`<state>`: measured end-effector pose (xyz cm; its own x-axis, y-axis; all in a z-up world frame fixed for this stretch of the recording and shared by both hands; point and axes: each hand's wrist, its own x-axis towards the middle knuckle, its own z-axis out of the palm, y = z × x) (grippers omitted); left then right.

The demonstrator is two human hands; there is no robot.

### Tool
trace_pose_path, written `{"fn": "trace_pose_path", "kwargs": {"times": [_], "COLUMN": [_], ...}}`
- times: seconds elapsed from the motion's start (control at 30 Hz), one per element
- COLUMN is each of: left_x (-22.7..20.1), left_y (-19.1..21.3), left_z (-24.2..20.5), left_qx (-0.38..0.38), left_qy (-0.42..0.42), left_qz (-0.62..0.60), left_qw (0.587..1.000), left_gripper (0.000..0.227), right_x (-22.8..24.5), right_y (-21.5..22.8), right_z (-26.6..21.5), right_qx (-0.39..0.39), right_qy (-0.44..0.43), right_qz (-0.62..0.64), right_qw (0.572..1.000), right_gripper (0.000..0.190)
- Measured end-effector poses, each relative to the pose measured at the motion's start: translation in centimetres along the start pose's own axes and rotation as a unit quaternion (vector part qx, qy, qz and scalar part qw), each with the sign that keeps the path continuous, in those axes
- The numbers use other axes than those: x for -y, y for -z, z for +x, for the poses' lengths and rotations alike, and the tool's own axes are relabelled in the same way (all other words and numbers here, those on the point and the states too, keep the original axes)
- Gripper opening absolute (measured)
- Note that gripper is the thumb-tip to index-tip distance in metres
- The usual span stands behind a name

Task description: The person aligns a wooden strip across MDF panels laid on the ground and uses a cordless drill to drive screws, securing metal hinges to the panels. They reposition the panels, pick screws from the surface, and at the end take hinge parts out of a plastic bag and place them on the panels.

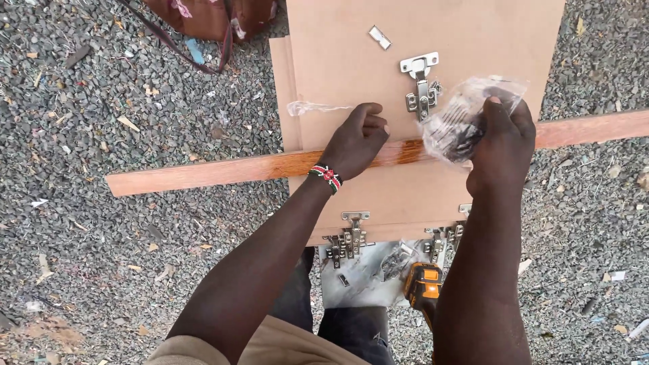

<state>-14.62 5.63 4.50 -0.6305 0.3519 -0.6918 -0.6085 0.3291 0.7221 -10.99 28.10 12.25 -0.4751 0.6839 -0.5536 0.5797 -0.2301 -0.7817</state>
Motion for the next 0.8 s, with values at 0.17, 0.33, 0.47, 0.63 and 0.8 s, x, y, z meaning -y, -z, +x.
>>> {"fn": "trace_pose_path", "kwargs": {"times": [0.17, 0.33, 0.47, 0.63, 0.8], "left_x": [3.4, 5.9, 12.3, 20.0, 25.5], "left_y": [-0.8, -3.1, -7.9, -12.7, -16.5], "left_z": [-2.5, -6.4, -10.0, -12.2, -12.7], "left_qx": [-0.066, -0.041, 0.178, 0.337, 0.197], "left_qy": [-0.214, -0.354, -0.164, 0.006, 0.088], "left_qz": [0.047, 0.139, 0.282, 0.475, 0.465], "left_qw": [0.973, 0.924, 0.928, 0.813, 0.859], "left_gripper": [0.039, 0.020, 0.030, 0.059, 0.068], "right_x": [-2.2, -8.9, -14.9, -19.7, -23.1], "right_y": [3.0, 7.6, 11.4, 14.1, 17.8], "right_z": [-0.7, -1.3, -7.5, -19.7, -28.2], "right_qx": [-0.087, -0.094, -0.181, -0.187, 0.026], "right_qy": [-0.052, -0.129, -0.080, -0.061, 0.012], "right_qz": [0.212, 0.295, 0.355, 0.030, -0.151], "right_qw": [0.972, 0.942, 0.914, 0.980, 0.988], "right_gripper": [0.022, 0.050, 0.021, 0.032, 0.019]}}
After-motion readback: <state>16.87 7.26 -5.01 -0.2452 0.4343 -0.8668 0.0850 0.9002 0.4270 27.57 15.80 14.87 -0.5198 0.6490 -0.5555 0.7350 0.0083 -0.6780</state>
